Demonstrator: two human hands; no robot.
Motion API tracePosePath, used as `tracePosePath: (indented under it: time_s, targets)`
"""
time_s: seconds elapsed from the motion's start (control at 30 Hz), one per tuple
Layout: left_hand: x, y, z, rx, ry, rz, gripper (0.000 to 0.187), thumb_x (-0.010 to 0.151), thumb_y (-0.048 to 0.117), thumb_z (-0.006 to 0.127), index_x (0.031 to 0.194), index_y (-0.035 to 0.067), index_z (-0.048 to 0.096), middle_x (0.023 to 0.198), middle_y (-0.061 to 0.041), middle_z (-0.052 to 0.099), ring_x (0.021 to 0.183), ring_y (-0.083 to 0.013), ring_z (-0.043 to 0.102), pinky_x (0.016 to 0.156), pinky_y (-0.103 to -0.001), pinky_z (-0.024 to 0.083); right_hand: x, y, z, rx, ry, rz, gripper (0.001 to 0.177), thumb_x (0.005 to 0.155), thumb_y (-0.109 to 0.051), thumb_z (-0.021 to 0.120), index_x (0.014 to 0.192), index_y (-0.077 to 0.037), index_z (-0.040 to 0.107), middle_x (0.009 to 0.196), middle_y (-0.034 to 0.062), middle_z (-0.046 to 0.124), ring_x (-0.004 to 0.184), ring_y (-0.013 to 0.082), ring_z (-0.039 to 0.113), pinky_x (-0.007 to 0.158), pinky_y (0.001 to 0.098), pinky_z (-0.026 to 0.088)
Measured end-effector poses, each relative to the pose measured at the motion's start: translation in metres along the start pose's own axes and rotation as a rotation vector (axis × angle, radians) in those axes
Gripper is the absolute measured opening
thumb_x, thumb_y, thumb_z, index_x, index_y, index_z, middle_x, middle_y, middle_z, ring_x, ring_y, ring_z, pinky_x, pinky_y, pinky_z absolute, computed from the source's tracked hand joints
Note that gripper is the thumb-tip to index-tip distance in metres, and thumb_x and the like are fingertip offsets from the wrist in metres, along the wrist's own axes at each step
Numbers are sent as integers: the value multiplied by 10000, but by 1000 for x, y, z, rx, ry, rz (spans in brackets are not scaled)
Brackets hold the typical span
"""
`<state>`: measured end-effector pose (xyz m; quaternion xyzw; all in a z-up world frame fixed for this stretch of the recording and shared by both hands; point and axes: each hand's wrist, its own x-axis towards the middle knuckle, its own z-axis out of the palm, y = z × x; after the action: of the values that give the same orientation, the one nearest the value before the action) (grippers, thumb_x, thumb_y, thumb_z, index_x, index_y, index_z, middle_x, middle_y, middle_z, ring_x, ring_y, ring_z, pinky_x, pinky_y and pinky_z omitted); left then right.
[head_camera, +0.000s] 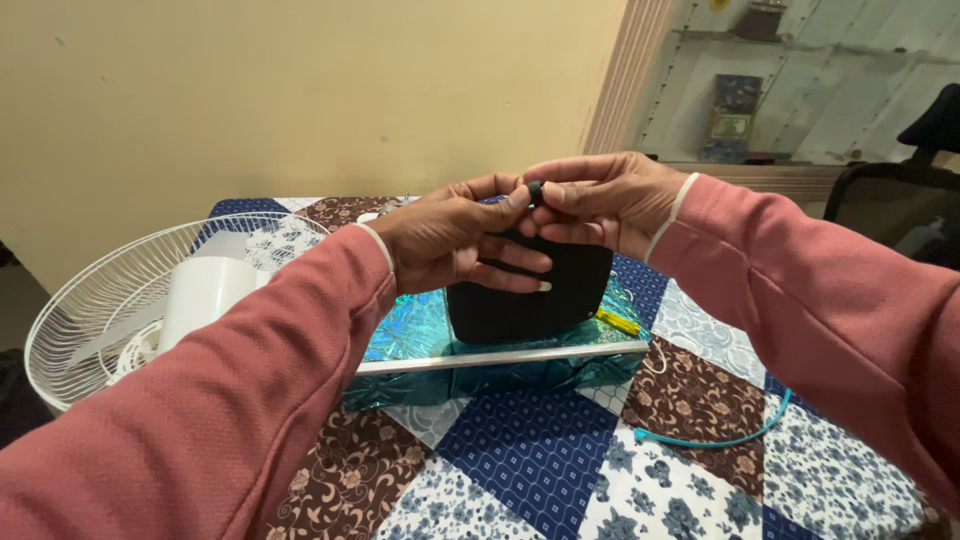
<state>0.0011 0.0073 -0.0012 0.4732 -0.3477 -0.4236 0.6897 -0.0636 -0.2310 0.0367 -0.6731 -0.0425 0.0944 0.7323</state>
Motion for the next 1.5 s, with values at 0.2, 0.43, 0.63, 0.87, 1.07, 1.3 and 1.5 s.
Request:
tracePosePath:
  time_s: [0.2,0.43,0.63,0.87,1.07,1.3,1.5]
  targets:
    - [-2,1,-2,0,79,-24,224,1045,250,556,1181,79,507,926,-55,584,817,-254,740,939,-590,636,9,-7,10,-168,-50,-22,287,913,-15,684,1193,48,672,1089,172,748,988,257,756,880,365,633]
    - [-5,-1,-8,-31,-32,-86,190,1028,88,420,1200,58,496,755,-43,534,657,-252,725,961,-642,614,10,-1,26,-383,-55,-56,303,892,-62,716,1160,74,673,1054,198,749,930,260,778,829,392,628]
    - [-14,-28,-9,-128,6,-194,122,1024,143,433,1121,108,497,704,-3,513,554,-194,618,870,-575,606,-2,14,40,-563,22,-97,330,858,-70,751,1146,89,736,965,196,801,818,236,807,754,366,643]
    - [-31,-61,-21,-115,36,-346,234,1012,292,564,1119,89,518,753,-21,499,648,-202,625,878,-529,640,-22,49,51,-663,-85,-43,247,888,-109,730,1039,86,741,863,149,785,778,227,810,702,329,680]
    - [-22,-101,-57,573,800,-382,765,804,550,784,1310,11,587,1119,-135,680,888,-253,649,850,-524,643,-23,59,32,-503,71,60,235,891,-121,721,1020,76,714,833,127,753,751,236,793,686,348,681]
    - [16,-156,-96,785,721,-41,849,805,540,831,1378,-8,525,1232,-214,678,1127,-328,677,927,-418,553,-29,72,6,-527,109,22,255,881,-166,740,1025,44,743,875,114,778,797,203,803,727,325,673]
    - [28,-127,-54,879,787,-164,651,892,548,698,1294,45,607,1125,-224,755,947,-336,757,829,-449,592,-39,75,-12,-546,136,-2,275,879,-195,758,1048,23,765,888,86,783,811,170,790,742,307,649]
